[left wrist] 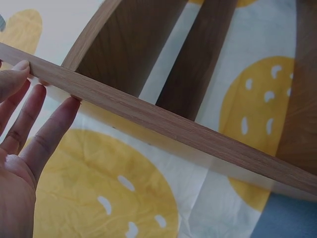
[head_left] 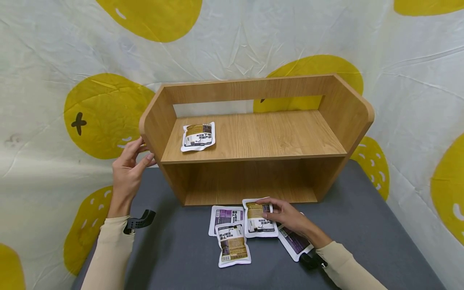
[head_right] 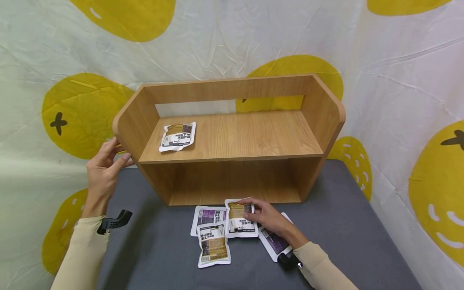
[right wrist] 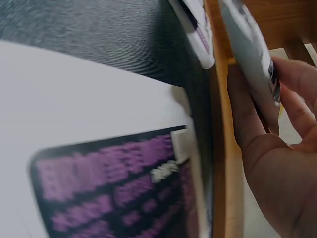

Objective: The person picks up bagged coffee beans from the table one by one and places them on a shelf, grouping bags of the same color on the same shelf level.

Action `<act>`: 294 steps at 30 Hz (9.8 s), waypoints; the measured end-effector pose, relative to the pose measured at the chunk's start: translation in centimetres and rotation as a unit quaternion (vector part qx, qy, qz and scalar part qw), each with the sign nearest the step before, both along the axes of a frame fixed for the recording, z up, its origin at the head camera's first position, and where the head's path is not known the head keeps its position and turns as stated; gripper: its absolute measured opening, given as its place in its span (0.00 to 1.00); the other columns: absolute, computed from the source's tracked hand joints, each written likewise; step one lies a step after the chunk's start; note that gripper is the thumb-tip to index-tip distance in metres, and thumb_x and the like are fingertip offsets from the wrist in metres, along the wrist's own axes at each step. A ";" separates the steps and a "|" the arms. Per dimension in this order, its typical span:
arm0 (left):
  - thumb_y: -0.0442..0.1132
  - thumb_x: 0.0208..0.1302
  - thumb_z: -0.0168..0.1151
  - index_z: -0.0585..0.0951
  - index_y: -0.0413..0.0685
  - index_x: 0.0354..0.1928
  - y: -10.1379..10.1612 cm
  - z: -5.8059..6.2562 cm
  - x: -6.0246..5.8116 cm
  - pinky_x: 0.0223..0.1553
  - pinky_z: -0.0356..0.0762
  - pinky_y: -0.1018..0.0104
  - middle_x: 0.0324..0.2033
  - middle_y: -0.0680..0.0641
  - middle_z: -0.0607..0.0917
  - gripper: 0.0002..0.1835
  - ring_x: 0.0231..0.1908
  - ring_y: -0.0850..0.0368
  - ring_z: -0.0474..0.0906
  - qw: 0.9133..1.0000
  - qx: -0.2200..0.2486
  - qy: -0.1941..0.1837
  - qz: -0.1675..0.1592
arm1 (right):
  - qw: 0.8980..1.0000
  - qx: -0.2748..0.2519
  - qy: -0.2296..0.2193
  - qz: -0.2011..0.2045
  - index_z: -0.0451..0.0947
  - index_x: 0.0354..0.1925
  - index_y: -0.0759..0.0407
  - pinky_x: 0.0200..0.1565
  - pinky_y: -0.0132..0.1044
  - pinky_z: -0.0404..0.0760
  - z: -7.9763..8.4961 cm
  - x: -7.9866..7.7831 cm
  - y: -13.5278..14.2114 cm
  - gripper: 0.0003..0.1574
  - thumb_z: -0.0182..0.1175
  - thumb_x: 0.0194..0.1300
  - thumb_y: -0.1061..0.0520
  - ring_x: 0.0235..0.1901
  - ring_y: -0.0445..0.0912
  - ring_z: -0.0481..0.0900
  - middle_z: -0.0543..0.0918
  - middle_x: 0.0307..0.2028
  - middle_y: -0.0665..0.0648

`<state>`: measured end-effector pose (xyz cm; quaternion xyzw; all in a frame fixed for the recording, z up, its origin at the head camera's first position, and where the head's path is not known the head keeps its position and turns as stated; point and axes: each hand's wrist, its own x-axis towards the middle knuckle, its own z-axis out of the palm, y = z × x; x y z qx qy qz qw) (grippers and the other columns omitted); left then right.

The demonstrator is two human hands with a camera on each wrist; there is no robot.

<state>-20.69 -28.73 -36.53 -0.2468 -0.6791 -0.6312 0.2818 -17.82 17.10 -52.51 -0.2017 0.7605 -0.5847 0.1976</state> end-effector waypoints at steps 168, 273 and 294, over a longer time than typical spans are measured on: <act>0.09 0.61 0.53 0.70 0.29 0.69 -0.2 -0.1 -0.1 0.42 0.89 0.64 0.59 0.38 0.76 0.33 0.57 0.49 0.78 0.998 0.015 0.018 -0.050 | 0.990 0.097 0.046 -0.094 0.74 0.69 0.45 0.50 0.37 0.85 24.1 -12.0 -3.8 0.33 0.69 0.68 0.51 0.48 0.52 0.75 0.75 0.51 0.63; 0.10 0.60 0.56 0.72 0.32 0.69 0.3 0.2 0.3 0.40 0.89 0.66 0.58 0.38 0.77 0.34 0.56 0.49 0.78 1.000 0.006 0.007 -0.021 | 0.987 0.026 0.058 0.148 0.79 0.63 0.56 0.54 0.37 0.86 14.7 -1.8 -4.1 0.30 0.72 0.63 0.57 0.53 0.49 0.84 0.85 0.54 0.55; 0.11 0.60 0.56 0.72 0.32 0.69 0.2 0.2 0.3 0.40 0.89 0.65 0.58 0.38 0.77 0.33 0.56 0.49 0.78 1.000 0.002 0.004 -0.014 | 0.986 0.003 -0.016 0.165 0.77 0.63 0.65 0.49 0.31 0.86 8.6 -0.9 -6.2 0.32 0.73 0.62 0.61 0.55 0.67 0.82 0.85 0.53 0.64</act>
